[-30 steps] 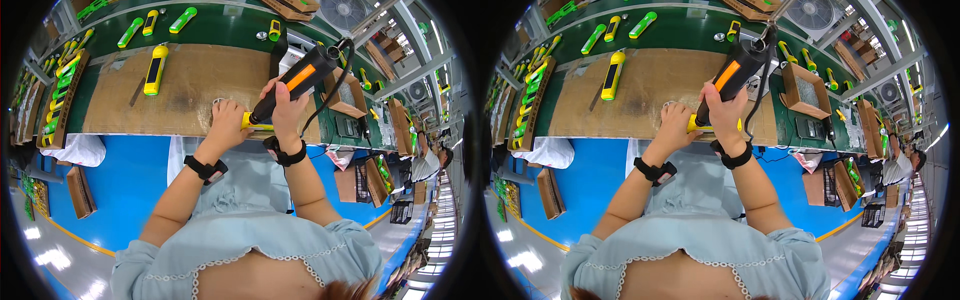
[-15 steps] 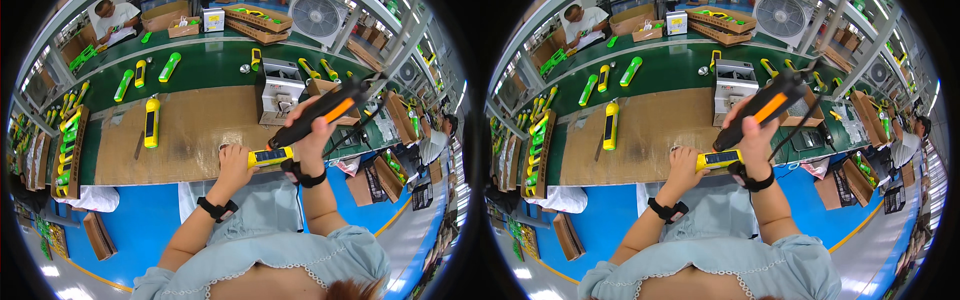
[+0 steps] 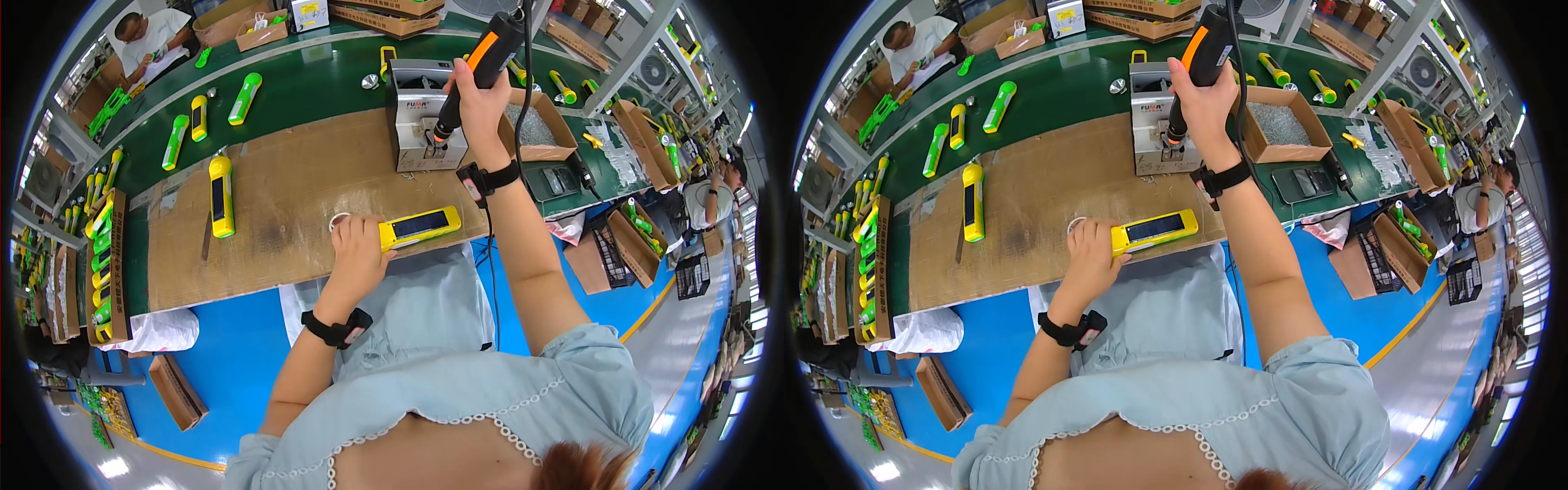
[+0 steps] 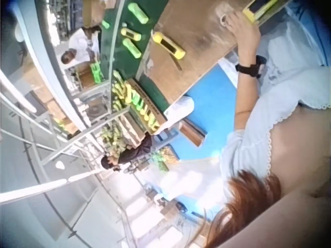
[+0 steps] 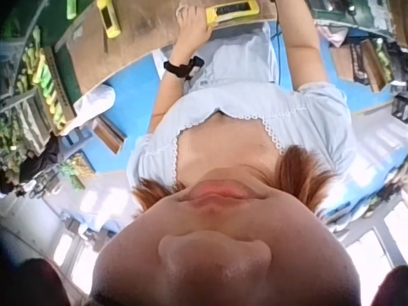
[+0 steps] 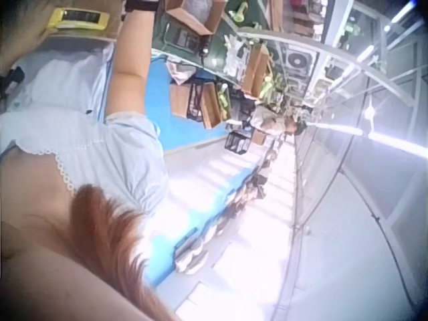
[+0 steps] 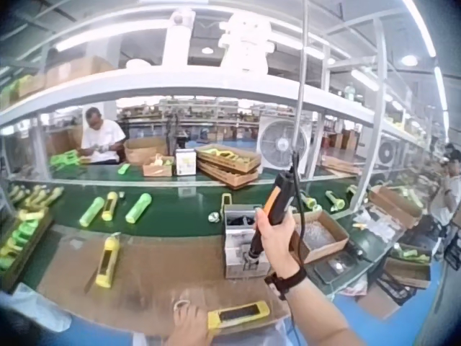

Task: Assembling components of yellow and green handheld flashlights on a production line.

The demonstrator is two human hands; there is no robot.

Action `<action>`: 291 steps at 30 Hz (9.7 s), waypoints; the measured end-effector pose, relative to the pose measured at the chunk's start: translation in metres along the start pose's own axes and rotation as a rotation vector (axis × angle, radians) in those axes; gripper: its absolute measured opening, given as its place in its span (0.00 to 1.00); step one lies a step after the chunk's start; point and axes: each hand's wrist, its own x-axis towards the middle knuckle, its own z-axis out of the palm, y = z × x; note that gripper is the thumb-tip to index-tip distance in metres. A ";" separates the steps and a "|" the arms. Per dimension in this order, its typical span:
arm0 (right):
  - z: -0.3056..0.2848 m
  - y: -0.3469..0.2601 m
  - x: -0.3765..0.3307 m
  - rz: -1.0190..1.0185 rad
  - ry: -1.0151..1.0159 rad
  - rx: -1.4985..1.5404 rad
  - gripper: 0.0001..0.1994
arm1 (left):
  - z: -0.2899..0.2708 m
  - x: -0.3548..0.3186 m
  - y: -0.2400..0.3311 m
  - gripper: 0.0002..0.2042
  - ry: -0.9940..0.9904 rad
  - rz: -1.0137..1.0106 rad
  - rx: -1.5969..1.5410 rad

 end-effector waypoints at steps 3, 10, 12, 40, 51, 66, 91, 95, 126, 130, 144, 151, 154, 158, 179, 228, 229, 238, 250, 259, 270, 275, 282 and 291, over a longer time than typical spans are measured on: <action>0.004 0.002 0.002 0.033 -0.075 -0.057 0.12 | -0.002 -0.002 -0.001 0.27 -0.001 -0.005 0.039; 0.005 -0.029 -0.030 0.166 -0.155 -0.008 0.16 | -0.004 -0.005 0.002 0.26 0.030 -0.003 0.126; 0.009 -0.045 -0.057 0.202 -0.192 0.131 0.19 | 0.001 -0.008 0.001 0.27 0.047 0.010 0.156; 0.032 -0.075 -0.104 0.422 -0.325 0.289 0.23 | -0.001 -0.024 0.009 0.27 0.040 0.025 0.176; 0.032 -0.074 -0.107 0.419 -0.350 0.199 0.27 | 0.011 -0.033 0.010 0.24 0.162 0.048 0.182; 0.034 -0.065 -0.102 0.224 -0.226 0.025 0.16 | -0.004 -0.011 0.006 0.23 0.075 0.020 0.148; 0.042 -0.051 -0.104 0.297 -0.261 0.103 0.14 | 0.004 -0.005 -0.012 0.24 0.035 0.058 -0.024; 0.042 -0.043 -0.105 0.324 -0.322 0.087 0.13 | 0.002 -0.001 -0.015 0.26 0.038 0.083 -0.022; 0.026 -0.121 -0.094 0.536 -0.412 0.593 0.33 | -0.064 -0.061 -0.009 0.30 -0.076 -0.117 0.266; -0.002 -0.114 -0.088 0.588 -0.327 0.553 0.33 | -0.073 -0.051 -0.039 0.32 -0.098 -0.351 0.422; -0.010 -0.036 -0.097 0.626 -0.303 0.294 0.30 | 0.003 0.284 -0.203 0.28 0.135 -0.457 0.540; -0.044 -0.045 -0.088 0.567 -0.097 0.268 0.31 | -0.040 0.255 -0.314 0.24 -0.100 -0.733 0.614; -0.051 -0.047 -0.081 0.518 -0.026 0.207 0.31 | -0.052 0.245 -0.293 0.26 0.084 -0.980 -0.462; -0.053 -0.039 -0.059 0.275 0.083 0.059 0.29 | -0.065 0.182 -0.215 0.23 0.135 -0.818 -1.378; -0.011 -0.002 -0.004 -0.047 -0.019 0.086 0.13 | -0.046 -0.050 0.009 0.37 -0.339 -0.469 -0.497; -0.026 -0.070 -0.097 0.183 -0.198 0.189 0.24 | 0.044 0.036 0.019 0.27 0.079 0.069 0.309; -0.027 -0.071 -0.098 0.164 -0.205 0.188 0.23 | 0.045 0.036 0.019 0.27 0.095 0.082 0.304; -0.025 -0.060 -0.108 0.187 -0.176 0.116 0.21 | 0.046 0.035 0.018 0.27 0.115 0.098 0.302; -0.020 -0.047 -0.116 0.284 -0.215 0.159 0.12 | 0.045 0.037 0.019 0.26 0.097 0.064 0.318; -0.017 -0.054 -0.107 0.216 -0.206 0.114 0.18 | 0.045 0.037 0.019 0.26 0.082 0.064 0.330; 0.001 -0.018 -0.008 -0.058 -0.027 0.100 0.12 | 0.045 0.033 0.020 0.25 0.094 0.076 0.375; 0.006 -0.001 -0.003 -0.017 -0.054 -0.046 0.12 | 0.047 0.029 0.020 0.26 0.157 0.115 0.402; 0.003 -0.023 -0.018 0.091 -0.127 -0.052 0.11 | 0.047 0.027 0.022 0.27 0.123 0.081 0.398; -0.011 -0.055 -0.074 0.146 -0.183 0.090 0.17 | 0.049 0.028 0.020 0.27 0.146 0.086 0.396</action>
